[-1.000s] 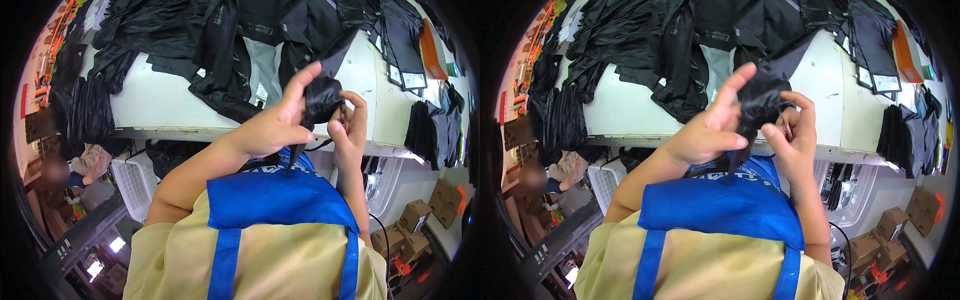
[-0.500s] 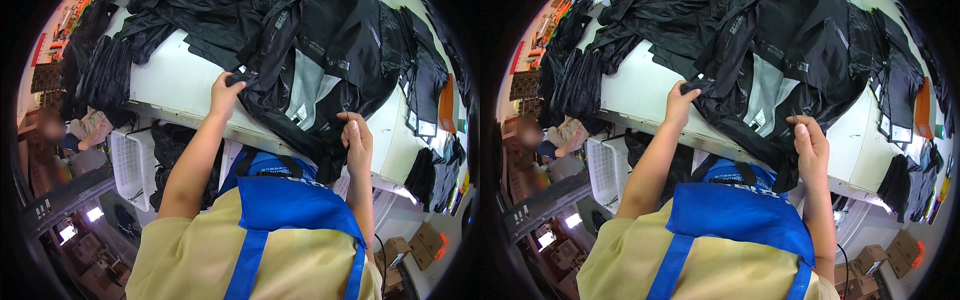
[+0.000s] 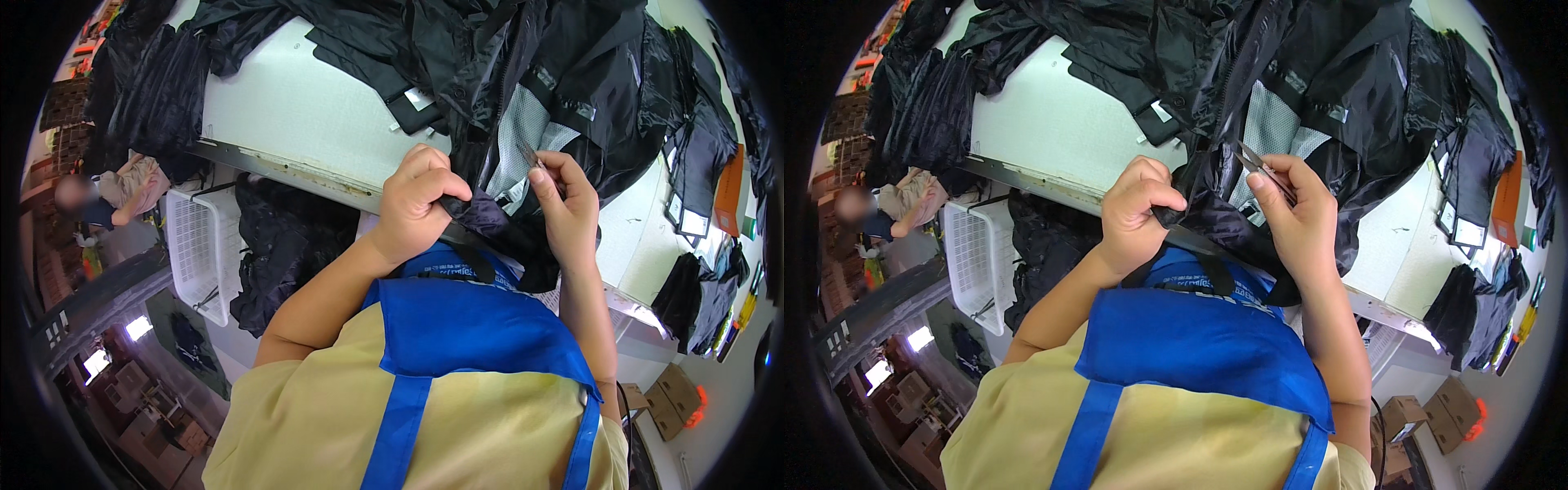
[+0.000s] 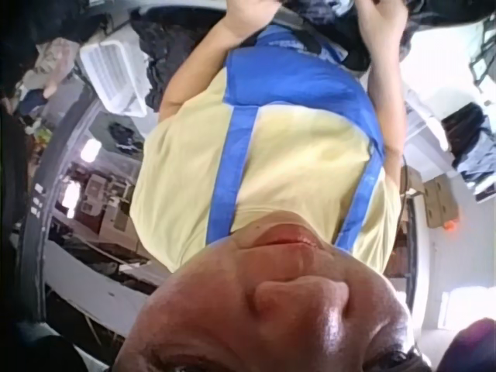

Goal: The person folds black garments on a white table. They pick up each item, smooth it out, fold it into a compact rectangle, and place it into a white basket. The process is repeated for multiple items.

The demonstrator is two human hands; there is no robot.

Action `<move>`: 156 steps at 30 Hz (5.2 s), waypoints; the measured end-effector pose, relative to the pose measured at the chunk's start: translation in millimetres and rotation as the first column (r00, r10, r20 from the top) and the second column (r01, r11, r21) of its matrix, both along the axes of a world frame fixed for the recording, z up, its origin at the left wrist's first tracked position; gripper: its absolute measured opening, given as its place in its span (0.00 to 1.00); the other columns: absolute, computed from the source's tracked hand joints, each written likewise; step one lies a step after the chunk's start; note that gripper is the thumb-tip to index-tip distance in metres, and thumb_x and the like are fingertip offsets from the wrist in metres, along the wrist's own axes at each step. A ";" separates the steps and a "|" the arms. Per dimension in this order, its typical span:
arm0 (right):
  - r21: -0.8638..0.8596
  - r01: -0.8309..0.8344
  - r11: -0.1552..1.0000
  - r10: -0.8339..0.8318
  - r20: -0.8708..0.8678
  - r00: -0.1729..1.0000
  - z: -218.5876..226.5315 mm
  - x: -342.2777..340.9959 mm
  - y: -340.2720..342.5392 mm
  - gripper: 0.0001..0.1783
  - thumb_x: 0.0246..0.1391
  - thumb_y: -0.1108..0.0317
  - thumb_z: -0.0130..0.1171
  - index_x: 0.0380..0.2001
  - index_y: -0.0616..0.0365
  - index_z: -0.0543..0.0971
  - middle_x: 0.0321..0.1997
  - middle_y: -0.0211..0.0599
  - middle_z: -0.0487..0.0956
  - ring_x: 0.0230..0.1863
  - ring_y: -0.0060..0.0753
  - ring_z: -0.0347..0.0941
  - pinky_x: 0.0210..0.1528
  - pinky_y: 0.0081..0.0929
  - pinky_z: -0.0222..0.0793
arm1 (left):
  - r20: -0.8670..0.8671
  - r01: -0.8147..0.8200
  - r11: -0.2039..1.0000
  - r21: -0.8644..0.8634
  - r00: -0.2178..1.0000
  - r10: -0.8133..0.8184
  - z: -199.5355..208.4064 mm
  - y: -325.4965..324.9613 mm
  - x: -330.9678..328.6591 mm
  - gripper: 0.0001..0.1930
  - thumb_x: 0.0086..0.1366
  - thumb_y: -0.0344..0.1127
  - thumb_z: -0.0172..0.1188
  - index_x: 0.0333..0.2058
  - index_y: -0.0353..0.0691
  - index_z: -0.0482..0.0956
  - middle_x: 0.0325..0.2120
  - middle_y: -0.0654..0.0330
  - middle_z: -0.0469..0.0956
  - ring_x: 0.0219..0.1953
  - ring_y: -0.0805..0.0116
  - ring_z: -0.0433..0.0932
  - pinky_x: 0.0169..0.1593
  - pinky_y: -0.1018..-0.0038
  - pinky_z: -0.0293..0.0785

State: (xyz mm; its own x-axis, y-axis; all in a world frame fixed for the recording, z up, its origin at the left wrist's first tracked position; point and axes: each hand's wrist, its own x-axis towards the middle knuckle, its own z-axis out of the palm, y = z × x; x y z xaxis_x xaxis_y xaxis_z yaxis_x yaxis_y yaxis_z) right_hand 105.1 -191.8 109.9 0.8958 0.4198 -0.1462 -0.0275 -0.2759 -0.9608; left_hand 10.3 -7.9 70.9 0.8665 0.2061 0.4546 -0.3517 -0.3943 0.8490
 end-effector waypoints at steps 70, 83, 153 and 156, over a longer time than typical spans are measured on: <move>0.767 0.090 0.635 0.233 -0.302 0.925 16.2 45.8 -59.8 0.04 0.49 0.73 0.50 0.28 0.60 0.74 0.25 0.27 0.74 0.28 0.19 0.71 0.30 0.14 0.65 | -0.192 0.610 0.764 -0.211 0.740 -0.644 81.3 5.4 64.1 0.09 0.44 0.21 0.52 0.28 0.36 0.71 0.26 0.64 0.65 0.30 0.72 0.64 0.37 0.78 0.62; 0.148 -0.095 0.985 0.044 0.315 0.948 38.2 16.5 -47.0 0.11 0.42 0.80 0.57 0.34 0.63 0.76 0.32 0.30 0.71 0.30 0.17 0.62 0.32 0.16 0.55 | -0.357 0.289 0.622 -0.727 0.616 -0.703 100.9 22.8 38.9 0.09 0.61 0.29 0.59 0.39 0.32 0.77 0.32 0.65 0.77 0.34 0.81 0.73 0.42 0.81 0.70; 0.656 0.335 0.676 0.156 -0.572 0.806 33.7 -4.5 -39.9 0.25 0.51 0.62 0.61 0.50 0.65 0.71 0.44 0.40 0.78 0.42 0.30 0.77 0.47 0.27 0.74 | 0.224 0.078 0.795 0.601 0.939 -0.262 129.3 -38.9 31.5 0.09 0.44 0.30 0.65 0.28 0.44 0.79 0.38 0.65 0.76 0.39 0.61 0.73 0.41 0.67 0.67; 0.689 0.309 0.656 0.205 -0.556 0.805 37.5 -4.3 -38.0 0.22 0.54 0.65 0.58 0.50 0.64 0.71 0.44 0.39 0.78 0.43 0.29 0.77 0.48 0.26 0.73 | 0.202 0.107 0.790 0.603 0.938 -0.282 130.5 -40.1 32.7 0.08 0.45 0.28 0.64 0.28 0.43 0.78 0.38 0.64 0.76 0.37 0.60 0.73 0.39 0.69 0.69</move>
